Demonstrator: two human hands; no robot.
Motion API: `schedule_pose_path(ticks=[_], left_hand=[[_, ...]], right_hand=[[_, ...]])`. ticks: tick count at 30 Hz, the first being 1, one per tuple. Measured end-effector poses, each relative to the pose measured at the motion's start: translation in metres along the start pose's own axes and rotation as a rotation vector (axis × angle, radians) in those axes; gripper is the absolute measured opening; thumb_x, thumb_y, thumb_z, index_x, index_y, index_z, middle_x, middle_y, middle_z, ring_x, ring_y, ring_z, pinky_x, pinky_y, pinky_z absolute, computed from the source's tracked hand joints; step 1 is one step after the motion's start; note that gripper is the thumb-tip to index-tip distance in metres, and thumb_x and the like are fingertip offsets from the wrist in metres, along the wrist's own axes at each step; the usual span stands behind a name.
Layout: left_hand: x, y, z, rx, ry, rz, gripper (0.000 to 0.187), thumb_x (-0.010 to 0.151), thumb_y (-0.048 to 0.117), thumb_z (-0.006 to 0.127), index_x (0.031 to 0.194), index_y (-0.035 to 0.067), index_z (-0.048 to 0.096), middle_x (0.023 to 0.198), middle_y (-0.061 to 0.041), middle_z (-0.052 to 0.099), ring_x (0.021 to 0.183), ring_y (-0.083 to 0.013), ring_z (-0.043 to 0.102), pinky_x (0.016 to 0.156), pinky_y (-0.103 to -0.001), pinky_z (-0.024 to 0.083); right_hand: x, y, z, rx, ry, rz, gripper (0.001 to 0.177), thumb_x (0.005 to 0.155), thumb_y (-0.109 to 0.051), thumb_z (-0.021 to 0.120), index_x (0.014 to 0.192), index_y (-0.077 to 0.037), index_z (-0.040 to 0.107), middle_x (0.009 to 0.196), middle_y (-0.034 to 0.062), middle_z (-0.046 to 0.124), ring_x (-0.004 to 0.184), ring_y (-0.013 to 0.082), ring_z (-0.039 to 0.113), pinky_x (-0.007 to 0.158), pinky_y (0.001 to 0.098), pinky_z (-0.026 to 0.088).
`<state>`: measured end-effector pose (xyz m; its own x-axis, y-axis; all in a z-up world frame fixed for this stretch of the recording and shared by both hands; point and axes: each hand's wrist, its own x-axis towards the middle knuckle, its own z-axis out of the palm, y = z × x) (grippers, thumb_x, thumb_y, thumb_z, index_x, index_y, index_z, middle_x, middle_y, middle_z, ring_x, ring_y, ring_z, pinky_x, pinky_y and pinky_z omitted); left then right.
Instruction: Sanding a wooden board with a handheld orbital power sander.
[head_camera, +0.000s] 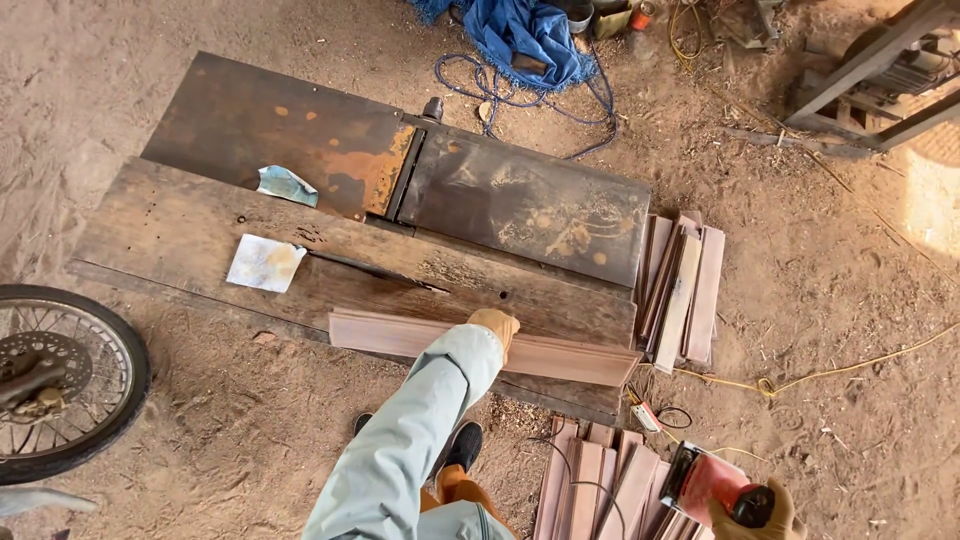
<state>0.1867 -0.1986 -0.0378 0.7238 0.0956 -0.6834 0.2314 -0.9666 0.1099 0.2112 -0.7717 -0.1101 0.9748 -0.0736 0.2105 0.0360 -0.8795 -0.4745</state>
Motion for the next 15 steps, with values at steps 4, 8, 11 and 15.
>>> schedule_pose_path(ticks=[4, 8, 11, 15], left_hand=[[-0.011, 0.009, -0.012, 0.060, -0.040, -0.003, 0.043, 0.082, 0.031, 0.084, 0.122, 0.017, 0.073, 0.121, -0.004, 0.073, 0.105, -0.0259, 0.067, 0.092, -0.040, 0.059], [-0.112, 0.013, -0.085, -0.446, -0.001, -0.098, 0.039, 0.093, 0.030, 0.072, 0.130, 0.019, 0.067, 0.113, -0.006, 0.076, 0.089, -0.0220, 0.074, 0.084, -0.038, 0.062], [-0.148, 0.004, -0.102, -0.994, 0.138, -0.300, 0.049, 0.087, 0.036, 0.077, 0.131, 0.017, 0.065, 0.115, -0.006, 0.076, 0.090, -0.0190, 0.075, 0.081, -0.032, 0.064], [-0.149, -0.018, -0.027, -1.427, 0.763, -0.332, 0.037, 0.088, 0.033, 0.080, 0.113, 0.006, 0.075, 0.113, -0.011, 0.079, 0.094, -0.0153, 0.075, 0.081, -0.027, 0.062]], right_hand=[[0.006, -0.012, -0.004, 0.016, 0.005, -0.017, 0.098, 0.061, -0.016, 0.097, 0.146, -0.021, 0.049, 0.133, 0.0272, 0.052, 0.105, 0.0373, 0.069, 0.094, 0.0443, 0.062], [0.000, -0.018, -0.011, 0.025, -0.015, -0.030, 0.100, 0.059, -0.014, 0.097, 0.147, -0.020, 0.048, 0.132, 0.0274, 0.051, 0.105, 0.0369, 0.069, 0.096, 0.0443, 0.061], [0.003, -0.024, -0.017, 0.039, -0.020, -0.052, 0.102, 0.058, -0.012, 0.097, 0.147, -0.019, 0.048, 0.133, 0.0280, 0.050, 0.107, 0.0369, 0.069, 0.097, 0.0440, 0.061], [0.007, -0.027, -0.017, 0.150, -0.057, -0.105, 0.097, 0.062, -0.016, 0.095, 0.147, -0.020, 0.048, 0.124, 0.0214, 0.055, 0.105, 0.0314, 0.069, 0.097, 0.0396, 0.061]])
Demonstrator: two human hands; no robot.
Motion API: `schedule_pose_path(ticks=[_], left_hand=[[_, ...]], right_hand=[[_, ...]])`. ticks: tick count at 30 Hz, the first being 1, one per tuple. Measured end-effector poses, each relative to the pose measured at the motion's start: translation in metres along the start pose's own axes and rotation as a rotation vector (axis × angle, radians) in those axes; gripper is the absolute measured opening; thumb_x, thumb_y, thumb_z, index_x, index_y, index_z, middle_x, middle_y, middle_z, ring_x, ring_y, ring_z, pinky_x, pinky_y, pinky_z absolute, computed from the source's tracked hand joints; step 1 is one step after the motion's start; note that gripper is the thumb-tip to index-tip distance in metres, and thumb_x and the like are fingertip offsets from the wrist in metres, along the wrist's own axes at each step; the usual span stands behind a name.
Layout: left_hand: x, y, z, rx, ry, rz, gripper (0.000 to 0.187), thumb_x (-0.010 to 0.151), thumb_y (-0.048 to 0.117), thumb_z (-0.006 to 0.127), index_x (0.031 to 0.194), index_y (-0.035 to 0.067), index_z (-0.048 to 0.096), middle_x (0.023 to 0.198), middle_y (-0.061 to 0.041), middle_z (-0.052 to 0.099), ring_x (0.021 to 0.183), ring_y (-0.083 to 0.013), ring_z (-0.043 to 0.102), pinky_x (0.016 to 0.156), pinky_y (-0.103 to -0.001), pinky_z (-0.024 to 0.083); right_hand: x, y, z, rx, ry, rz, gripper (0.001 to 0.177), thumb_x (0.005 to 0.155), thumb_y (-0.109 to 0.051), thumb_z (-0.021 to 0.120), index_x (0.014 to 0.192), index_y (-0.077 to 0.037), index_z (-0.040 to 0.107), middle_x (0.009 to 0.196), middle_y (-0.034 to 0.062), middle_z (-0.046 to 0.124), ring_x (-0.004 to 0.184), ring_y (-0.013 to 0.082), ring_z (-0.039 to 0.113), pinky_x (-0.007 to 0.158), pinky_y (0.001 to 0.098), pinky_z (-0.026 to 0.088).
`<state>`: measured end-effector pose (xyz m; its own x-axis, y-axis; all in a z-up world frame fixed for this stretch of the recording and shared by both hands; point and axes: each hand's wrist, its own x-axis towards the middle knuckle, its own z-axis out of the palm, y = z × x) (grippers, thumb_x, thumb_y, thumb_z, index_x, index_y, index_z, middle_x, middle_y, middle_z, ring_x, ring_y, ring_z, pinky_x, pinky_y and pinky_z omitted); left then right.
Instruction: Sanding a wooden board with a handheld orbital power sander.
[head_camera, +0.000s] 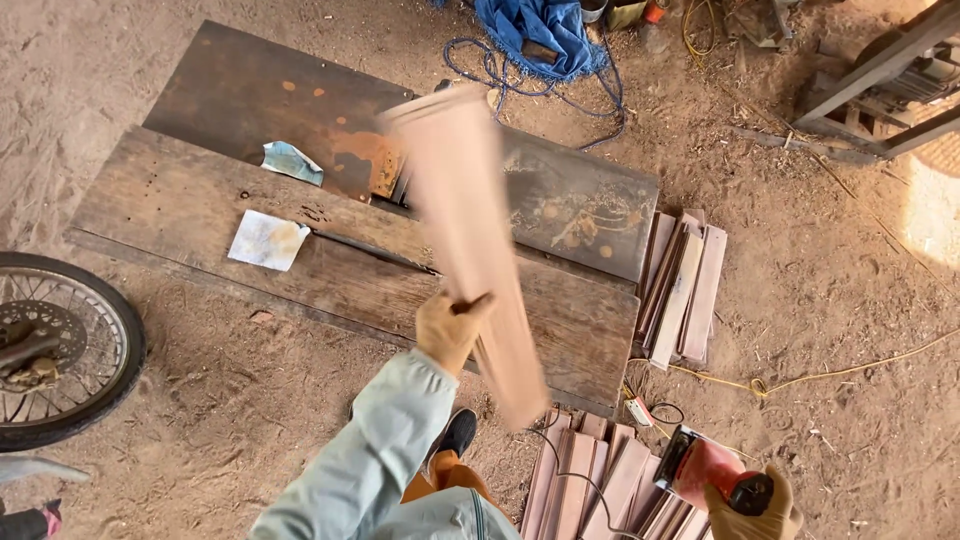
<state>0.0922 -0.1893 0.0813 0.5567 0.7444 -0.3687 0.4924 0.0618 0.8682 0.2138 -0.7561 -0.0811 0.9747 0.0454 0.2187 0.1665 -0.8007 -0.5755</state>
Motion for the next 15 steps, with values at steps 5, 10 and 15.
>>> schedule_pose_path(ticks=[5, 10, 15], left_hand=[[-0.018, -0.081, 0.011, -0.852, 0.169, -0.315, 0.024, 0.086, 0.016, 0.079, 0.105, 0.003, 0.069, 0.107, -0.012, 0.075, 0.091, -0.0240, 0.072, 0.072, -0.039, 0.062], [0.017, -0.146, 0.042, -1.155, 0.240, -0.598, 0.022, 0.086, 0.016, 0.079, 0.103, 0.007, 0.068, 0.110, -0.012, 0.071, 0.096, -0.0254, 0.068, 0.077, -0.042, 0.066], [0.037, -0.143, 0.050, -1.126, 0.243, -0.607, 0.015, 0.088, 0.016, 0.075, 0.100, 0.014, 0.066, 0.112, -0.003, 0.073, 0.098, -0.0181, 0.069, 0.075, -0.038, 0.064]], right_hand=[[0.006, -0.027, 0.000, -0.106, -0.010, 0.053, 0.096, 0.062, -0.021, 0.098, 0.145, -0.019, 0.049, 0.128, 0.0219, 0.054, 0.100, 0.0312, 0.069, 0.093, 0.0405, 0.061], [0.012, -0.041, -0.003, -0.192, 0.007, 0.071, 0.095, 0.061, -0.019, 0.099, 0.143, -0.016, 0.051, 0.133, 0.0261, 0.050, 0.103, 0.0334, 0.067, 0.093, 0.0431, 0.060], [0.018, -0.033, -0.010, 0.038, -0.114, 0.110, 0.094, 0.064, -0.029, 0.093, 0.143, -0.021, 0.044, 0.121, 0.0172, 0.059, 0.105, 0.0264, 0.067, 0.092, 0.0379, 0.058]])
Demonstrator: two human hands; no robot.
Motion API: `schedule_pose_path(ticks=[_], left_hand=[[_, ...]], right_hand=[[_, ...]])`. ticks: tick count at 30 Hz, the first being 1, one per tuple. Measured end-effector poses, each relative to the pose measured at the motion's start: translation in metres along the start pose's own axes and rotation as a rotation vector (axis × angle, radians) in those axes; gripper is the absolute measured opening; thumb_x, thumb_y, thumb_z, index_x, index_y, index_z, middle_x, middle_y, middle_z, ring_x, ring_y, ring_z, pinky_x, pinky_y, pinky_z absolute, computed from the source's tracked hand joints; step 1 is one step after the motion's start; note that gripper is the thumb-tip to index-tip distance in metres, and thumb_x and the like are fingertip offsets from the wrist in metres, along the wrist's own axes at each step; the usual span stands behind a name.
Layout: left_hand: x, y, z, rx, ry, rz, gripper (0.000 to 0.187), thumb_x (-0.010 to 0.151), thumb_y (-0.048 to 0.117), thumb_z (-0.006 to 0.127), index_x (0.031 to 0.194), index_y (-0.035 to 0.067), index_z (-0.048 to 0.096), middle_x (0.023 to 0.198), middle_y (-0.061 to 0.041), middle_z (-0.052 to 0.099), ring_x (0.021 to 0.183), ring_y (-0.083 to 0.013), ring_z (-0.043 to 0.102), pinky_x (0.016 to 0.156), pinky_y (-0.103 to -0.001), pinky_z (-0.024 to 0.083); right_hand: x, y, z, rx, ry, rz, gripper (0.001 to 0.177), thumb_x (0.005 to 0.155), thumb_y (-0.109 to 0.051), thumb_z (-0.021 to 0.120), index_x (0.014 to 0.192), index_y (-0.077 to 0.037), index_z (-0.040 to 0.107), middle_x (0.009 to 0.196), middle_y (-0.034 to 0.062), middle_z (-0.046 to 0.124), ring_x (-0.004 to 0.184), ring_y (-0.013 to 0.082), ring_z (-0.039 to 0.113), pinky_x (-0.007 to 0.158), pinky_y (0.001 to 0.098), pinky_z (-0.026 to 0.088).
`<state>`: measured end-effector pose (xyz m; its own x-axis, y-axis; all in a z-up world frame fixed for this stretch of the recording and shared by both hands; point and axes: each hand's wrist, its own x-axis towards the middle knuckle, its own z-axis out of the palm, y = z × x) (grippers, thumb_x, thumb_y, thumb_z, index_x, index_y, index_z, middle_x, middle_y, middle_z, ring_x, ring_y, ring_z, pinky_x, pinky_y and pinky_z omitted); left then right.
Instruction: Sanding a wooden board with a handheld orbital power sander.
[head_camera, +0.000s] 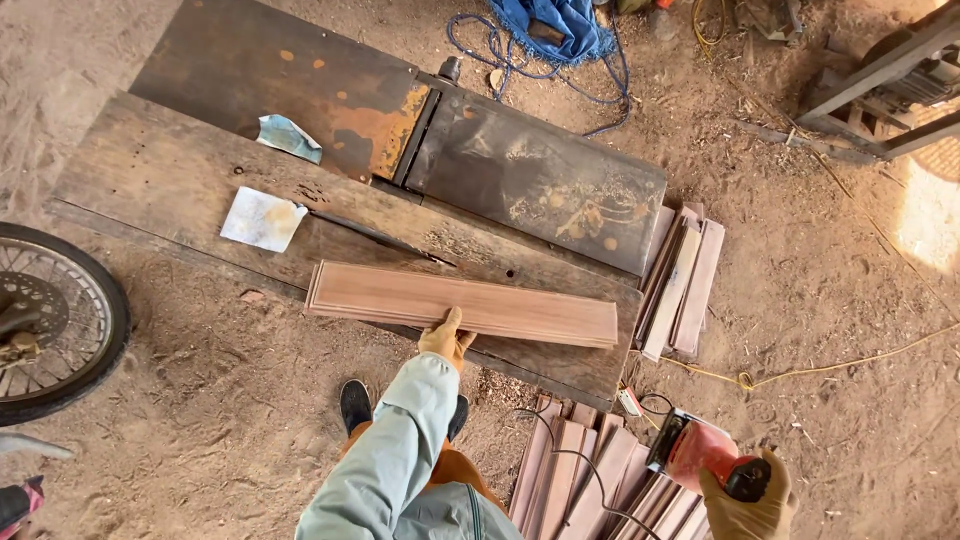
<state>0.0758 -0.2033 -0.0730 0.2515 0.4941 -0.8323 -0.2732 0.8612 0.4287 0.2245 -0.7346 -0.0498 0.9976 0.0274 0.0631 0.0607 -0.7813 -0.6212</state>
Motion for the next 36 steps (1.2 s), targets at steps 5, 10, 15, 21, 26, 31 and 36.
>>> schedule_pose_path(ticks=[5, 10, 15, 21, 26, 31, 36], left_hand=[[-0.030, 0.033, 0.001, 0.857, -0.040, -0.202, 0.040, 0.099, 0.040, 0.068, 0.089, 0.001, 0.071, 0.090, -0.018, 0.078, 0.078, -0.0279, 0.069, 0.063, -0.038, 0.054], [-0.051, 0.094, -0.014, 1.478, -0.007, 0.284, 0.018, 0.095, 0.028, 0.069, 0.100, 0.014, 0.077, 0.107, -0.006, 0.080, 0.096, -0.0178, 0.074, 0.085, -0.033, 0.063], [0.005, 0.179, -0.042, 2.143, 0.147, 0.572, 0.093, 0.086, 0.039, 0.079, 0.157, 0.019, 0.023, 0.168, -0.010, 0.012, 0.151, -0.0306, 0.023, 0.122, -0.041, 0.029], [0.005, 0.220, -0.022, 2.468, -0.114, 0.419, 0.130, 0.073, 0.047, 0.091, 0.164, 0.015, 0.005, 0.170, -0.010, 0.008, 0.149, -0.0358, 0.026, 0.123, -0.037, 0.031], [0.008, 0.227, -0.026, 2.526, -0.189, 0.567, 0.126, 0.069, 0.044, 0.093, 0.162, 0.014, 0.014, 0.167, -0.011, 0.021, 0.143, -0.0360, 0.038, 0.119, -0.039, 0.041], [0.032, 0.232, -0.036, 2.551, -0.235, 0.544, 0.126, 0.068, 0.041, 0.096, 0.161, 0.023, 0.012, 0.166, -0.012, 0.017, 0.146, -0.0386, 0.031, 0.117, -0.041, 0.040], [0.036, 0.232, -0.033, 2.663, -0.324, 0.506, 0.134, 0.072, 0.047, 0.091, 0.165, 0.006, 0.004, 0.166, -0.020, 0.020, 0.149, -0.0399, 0.029, 0.121, -0.038, 0.034]], right_hand=[[-0.001, -0.088, -0.013, -0.226, -0.027, 0.034, 0.108, 0.058, -0.025, 0.097, 0.152, -0.025, 0.045, 0.136, 0.0237, 0.048, 0.113, 0.0363, 0.064, 0.093, 0.0433, 0.059], [0.013, -0.167, -0.001, -0.323, -0.093, 0.098, 0.108, 0.057, -0.031, 0.097, 0.152, -0.031, 0.047, 0.137, 0.0239, 0.049, 0.113, 0.0409, 0.064, 0.090, 0.0497, 0.058], [0.036, -0.261, 0.041, -0.415, -0.289, 0.071, 0.087, 0.070, -0.038, 0.091, 0.147, -0.033, 0.050, 0.127, 0.0232, 0.056, 0.108, 0.0400, 0.067, 0.080, 0.0569, 0.062], [0.034, -0.348, 0.122, -0.340, -0.344, -0.054, 0.081, 0.067, -0.036, 0.092, 0.138, -0.035, 0.053, 0.130, 0.0188, 0.055, 0.102, 0.0389, 0.069, 0.082, 0.0539, 0.061], [0.026, -0.387, 0.153, -0.326, -0.331, -0.151, 0.079, 0.069, -0.037, 0.089, 0.139, -0.034, 0.052, 0.130, 0.0197, 0.056, 0.101, 0.0426, 0.068, 0.080, 0.0540, 0.059], [0.024, -0.401, 0.167, -0.365, -0.298, -0.166, 0.082, 0.067, -0.037, 0.088, 0.141, -0.035, 0.050, 0.128, 0.0204, 0.056, 0.102, 0.0454, 0.067, 0.081, 0.0549, 0.057], [0.025, -0.410, 0.173, -0.407, -0.322, -0.084, 0.083, 0.068, -0.039, 0.087, 0.141, -0.036, 0.049, 0.132, 0.0202, 0.055, 0.101, 0.0459, 0.069, 0.082, 0.0551, 0.057]])
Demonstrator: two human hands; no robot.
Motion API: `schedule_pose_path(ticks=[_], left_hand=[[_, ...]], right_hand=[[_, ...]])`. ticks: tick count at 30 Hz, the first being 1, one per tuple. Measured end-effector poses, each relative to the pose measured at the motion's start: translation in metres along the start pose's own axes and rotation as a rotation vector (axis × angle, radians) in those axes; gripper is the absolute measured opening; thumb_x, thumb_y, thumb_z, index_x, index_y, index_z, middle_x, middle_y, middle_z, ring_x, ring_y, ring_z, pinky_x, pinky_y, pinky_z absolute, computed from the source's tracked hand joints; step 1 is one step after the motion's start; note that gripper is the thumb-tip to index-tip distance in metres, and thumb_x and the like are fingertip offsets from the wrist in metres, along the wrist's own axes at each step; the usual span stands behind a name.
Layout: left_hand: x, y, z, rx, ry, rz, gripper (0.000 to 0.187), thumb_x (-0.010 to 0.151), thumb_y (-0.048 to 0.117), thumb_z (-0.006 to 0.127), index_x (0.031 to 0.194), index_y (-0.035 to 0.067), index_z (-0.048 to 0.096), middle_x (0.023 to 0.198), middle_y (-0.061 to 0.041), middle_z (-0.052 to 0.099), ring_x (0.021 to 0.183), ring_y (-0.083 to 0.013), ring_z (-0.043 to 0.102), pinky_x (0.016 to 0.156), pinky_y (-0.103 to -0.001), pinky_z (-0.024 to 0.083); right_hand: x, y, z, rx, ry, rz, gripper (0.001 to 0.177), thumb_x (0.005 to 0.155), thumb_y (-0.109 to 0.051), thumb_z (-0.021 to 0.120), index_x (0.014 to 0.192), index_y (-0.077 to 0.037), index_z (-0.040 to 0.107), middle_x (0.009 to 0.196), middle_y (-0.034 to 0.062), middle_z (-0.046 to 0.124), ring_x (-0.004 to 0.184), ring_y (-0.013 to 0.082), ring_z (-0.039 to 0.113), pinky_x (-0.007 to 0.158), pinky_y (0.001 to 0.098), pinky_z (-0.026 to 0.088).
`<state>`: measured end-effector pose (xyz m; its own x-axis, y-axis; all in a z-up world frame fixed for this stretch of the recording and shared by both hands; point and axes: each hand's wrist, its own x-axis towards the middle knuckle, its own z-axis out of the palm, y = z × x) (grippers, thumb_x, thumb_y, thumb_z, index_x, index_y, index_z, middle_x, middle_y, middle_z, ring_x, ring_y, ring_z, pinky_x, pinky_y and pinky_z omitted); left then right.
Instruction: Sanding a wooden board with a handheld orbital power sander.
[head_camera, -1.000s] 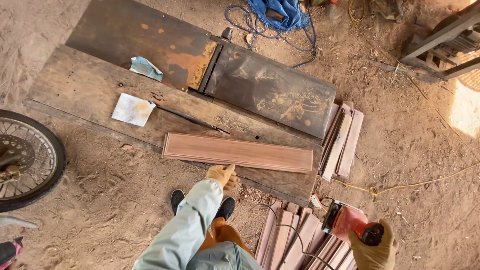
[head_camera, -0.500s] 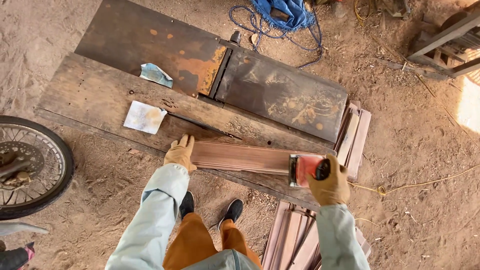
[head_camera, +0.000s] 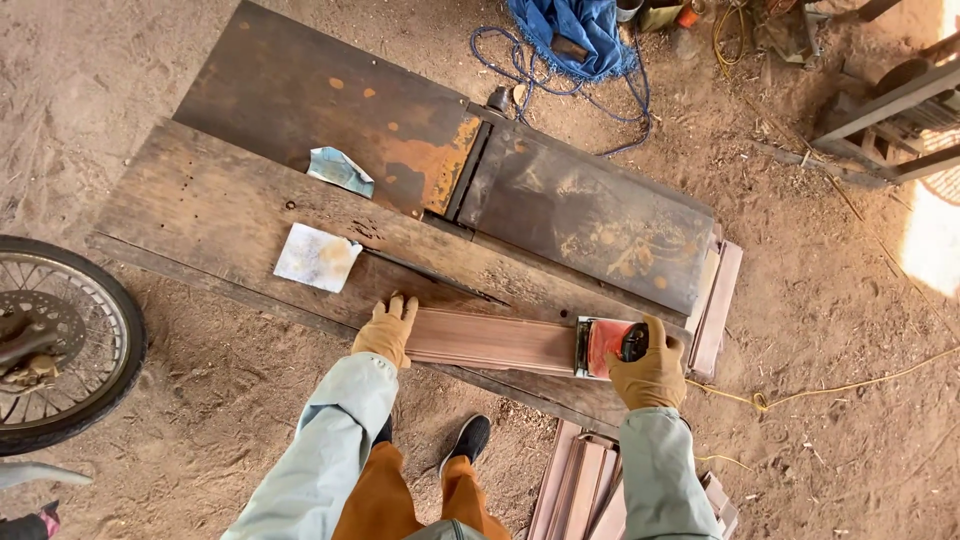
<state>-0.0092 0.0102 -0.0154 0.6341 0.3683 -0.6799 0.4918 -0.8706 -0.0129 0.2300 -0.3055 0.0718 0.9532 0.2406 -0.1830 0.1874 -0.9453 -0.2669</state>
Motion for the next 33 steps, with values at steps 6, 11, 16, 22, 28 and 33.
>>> schedule_pose_path(ticks=[6, 11, 16, 22, 28, 33], left_hand=[[0.008, -0.004, 0.002, 0.076, -0.078, 0.047, 0.139, 0.074, 0.060, 0.087, 0.161, -0.002, -0.002, 0.166, -0.022, 0.015, 0.151, -0.0389, 0.024, 0.126, -0.038, 0.024], [0.012, -0.005, 0.002, 0.071, -0.082, 0.046, 0.138, 0.074, 0.057, 0.088, 0.161, -0.001, -0.001, 0.166, -0.021, 0.017, 0.150, -0.0385, 0.025, 0.125, -0.038, 0.027], [-0.005, -0.004, -0.002, 0.052, 0.002, 0.048, 0.134, 0.074, 0.055, 0.089, 0.162, 0.000, 0.005, 0.165, -0.018, 0.021, 0.148, -0.0349, 0.030, 0.121, -0.038, 0.034], [-0.011, -0.005, -0.003, -0.026, 0.074, 0.011, 0.130, 0.071, 0.048, 0.092, 0.163, 0.007, 0.010, 0.164, -0.012, 0.025, 0.142, -0.0332, 0.038, 0.115, -0.037, 0.041], [-0.019, -0.007, -0.004, -0.014, 0.130, 0.015, 0.125, 0.072, 0.045, 0.091, 0.163, 0.008, 0.014, 0.162, -0.012, 0.029, 0.139, -0.0323, 0.041, 0.113, -0.037, 0.044], [-0.024, -0.001, -0.020, 0.023, 0.073, 0.002, 0.128, 0.073, 0.047, 0.092, 0.162, 0.006, 0.011, 0.163, -0.017, 0.026, 0.138, -0.0346, 0.042, 0.113, -0.044, 0.042]], right_hand=[[-0.006, -0.013, 0.003, -0.029, -0.008, 0.022, 0.078, 0.071, -0.043, 0.086, 0.140, -0.035, 0.049, 0.132, 0.0202, 0.055, 0.101, 0.0456, 0.069, 0.082, 0.0550, 0.058], [-0.008, -0.024, 0.013, -0.022, 0.022, 0.006, 0.080, 0.067, -0.040, 0.089, 0.137, -0.035, 0.050, 0.128, 0.0205, 0.056, 0.103, 0.0455, 0.068, 0.081, 0.0553, 0.058], [-0.034, -0.060, 0.023, 0.002, 0.014, -0.048, 0.080, 0.068, -0.038, 0.088, 0.138, -0.035, 0.050, 0.125, 0.0207, 0.058, 0.101, 0.0451, 0.069, 0.078, 0.0551, 0.058], [-0.064, -0.115, 0.035, 0.012, -0.011, -0.065, 0.070, 0.073, -0.036, 0.086, 0.134, -0.035, 0.051, 0.122, 0.0205, 0.058, 0.095, 0.0456, 0.070, 0.072, 0.0545, 0.060], [-0.092, -0.159, 0.046, 0.034, -0.018, -0.068, 0.067, 0.075, -0.035, 0.082, 0.135, -0.034, 0.050, 0.118, 0.0220, 0.058, 0.091, 0.0450, 0.071, 0.069, 0.0545, 0.060], [-0.108, -0.186, 0.045, 0.089, -0.019, -0.116, 0.053, 0.084, -0.044, 0.077, 0.129, -0.032, 0.051, 0.114, 0.0230, 0.058, 0.089, 0.0435, 0.071, 0.065, 0.0535, 0.061]])
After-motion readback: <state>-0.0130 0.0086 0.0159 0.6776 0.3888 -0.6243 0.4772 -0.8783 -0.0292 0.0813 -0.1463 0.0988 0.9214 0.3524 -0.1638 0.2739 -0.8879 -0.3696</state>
